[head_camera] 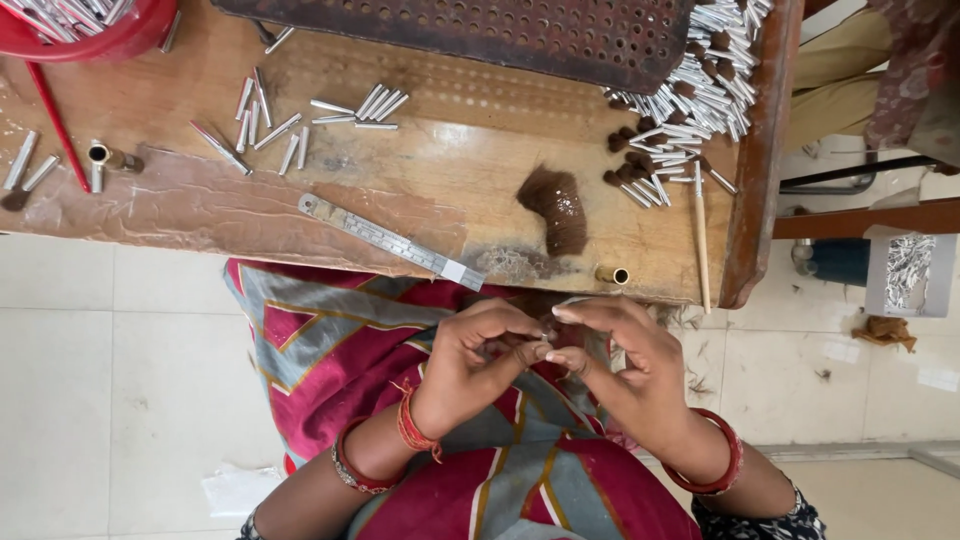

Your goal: The person is seen assembling makeup brushes by inserting bristles into ferrules and using a metal plate to organize them.

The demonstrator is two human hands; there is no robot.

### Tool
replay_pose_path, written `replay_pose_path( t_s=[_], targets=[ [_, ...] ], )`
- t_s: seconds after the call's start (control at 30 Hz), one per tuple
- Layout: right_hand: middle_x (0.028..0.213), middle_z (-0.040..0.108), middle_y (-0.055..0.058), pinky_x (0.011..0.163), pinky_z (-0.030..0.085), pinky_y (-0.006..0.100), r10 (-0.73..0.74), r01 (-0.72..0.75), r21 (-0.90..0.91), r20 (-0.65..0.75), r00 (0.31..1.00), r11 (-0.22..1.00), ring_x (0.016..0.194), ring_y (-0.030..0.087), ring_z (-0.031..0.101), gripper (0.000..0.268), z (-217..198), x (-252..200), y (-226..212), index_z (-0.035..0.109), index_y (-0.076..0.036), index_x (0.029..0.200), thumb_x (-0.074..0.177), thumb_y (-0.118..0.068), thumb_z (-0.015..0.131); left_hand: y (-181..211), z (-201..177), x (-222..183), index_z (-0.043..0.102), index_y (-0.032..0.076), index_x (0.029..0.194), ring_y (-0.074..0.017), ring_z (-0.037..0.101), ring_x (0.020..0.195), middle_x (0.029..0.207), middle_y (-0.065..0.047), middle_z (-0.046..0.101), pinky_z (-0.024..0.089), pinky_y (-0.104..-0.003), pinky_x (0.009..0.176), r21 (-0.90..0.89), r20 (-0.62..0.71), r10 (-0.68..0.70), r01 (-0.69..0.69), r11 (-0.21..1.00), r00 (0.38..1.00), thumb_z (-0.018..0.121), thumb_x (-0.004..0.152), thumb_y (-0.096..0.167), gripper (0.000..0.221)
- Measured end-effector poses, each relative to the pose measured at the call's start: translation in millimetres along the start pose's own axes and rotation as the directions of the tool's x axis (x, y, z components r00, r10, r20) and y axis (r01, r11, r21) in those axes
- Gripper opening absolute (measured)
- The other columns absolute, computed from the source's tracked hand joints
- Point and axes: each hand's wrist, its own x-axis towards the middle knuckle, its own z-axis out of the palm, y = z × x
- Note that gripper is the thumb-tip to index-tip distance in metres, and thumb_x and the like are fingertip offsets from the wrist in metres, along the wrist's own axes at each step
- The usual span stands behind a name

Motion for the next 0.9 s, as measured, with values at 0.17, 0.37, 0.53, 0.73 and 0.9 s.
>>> replay_pose_path(
  t_s=[0.17,0.37,0.53,0.73,0.9],
  targets=[
    [0.108,0.072,0.01,0.082,0.056,0.032,-0.177,0.173,-0.186,-0.005,0.984,0.967,0.099,0.021,0.07,0.037,16.1,-1.4,1.1,0.071,-0.006,0.111,0.078,-0.012,0.087,-25.4,-8.4,-8.4,0.072,-0.002,0.103,-0.0122,0.074,0.096,0.105,-0.007,0.072,0.064,-0.025,0.084,-0.339,-0.1,-0.139,0.097,0.936,0.985,0.073,0.091,-0.008,0.014],
    [0.099,0.074,0.01,0.075,0.056,0.032,-0.282,0.274,-0.275,0.01,0.959,0.922,0.091,0.022,0.073,0.031,31.3,2.0,-0.9,0.071,-0.003,0.109,0.082,-0.005,0.085,-40.3,-10.6,-11.9,0.074,-0.007,0.103,-0.0149,0.074,0.094,0.104,-0.014,0.077,0.064,-0.028,0.084,-0.352,-0.115,-0.177,0.127,0.927,0.978,0.075,0.091,-0.009,0.012],
    [0.094,0.074,0.01,0.069,0.055,0.031,-0.36,0.333,-0.382,0.001,0.933,0.862,0.084,0.021,0.072,0.027,34.3,6.8,-5.3,0.071,0.0,0.106,0.082,-0.001,0.084,-36.7,-11.2,-11.2,0.072,-0.004,0.103,-0.0151,0.074,0.098,0.107,-0.011,0.075,0.065,-0.029,0.087,-0.454,-0.124,-0.128,0.059,0.889,0.984,0.074,0.093,-0.009,0.011],
    [0.099,0.076,0.01,0.074,0.056,0.028,-0.178,0.173,-0.189,-0.009,0.984,0.967,0.09,0.018,0.073,0.024,27.1,2.4,5.1,0.074,-0.004,0.109,0.085,-0.001,0.08,-31.6,-7.7,-10.8,0.065,0.001,0.111,-0.0107,0.071,0.103,0.109,-0.009,0.073,0.061,-0.024,0.092,-0.583,-0.118,-0.223,0.114,0.804,0.968,0.068,0.098,-0.005,0.014],
    [0.107,0.075,0.01,0.079,0.057,0.026,0.028,-0.027,0.08,-0.003,1.0,0.996,0.094,0.015,0.071,0.02,11.0,6.8,13.7,0.073,-0.002,0.108,0.089,-0.001,0.076,-4.7,-8.3,-7.0,0.068,-0.002,0.111,-0.0103,0.07,0.101,0.109,-0.006,0.071,0.061,-0.024,0.088,-0.371,-0.046,-0.212,0.18,0.911,0.976,0.068,0.097,-0.005,0.015]
  ],
)
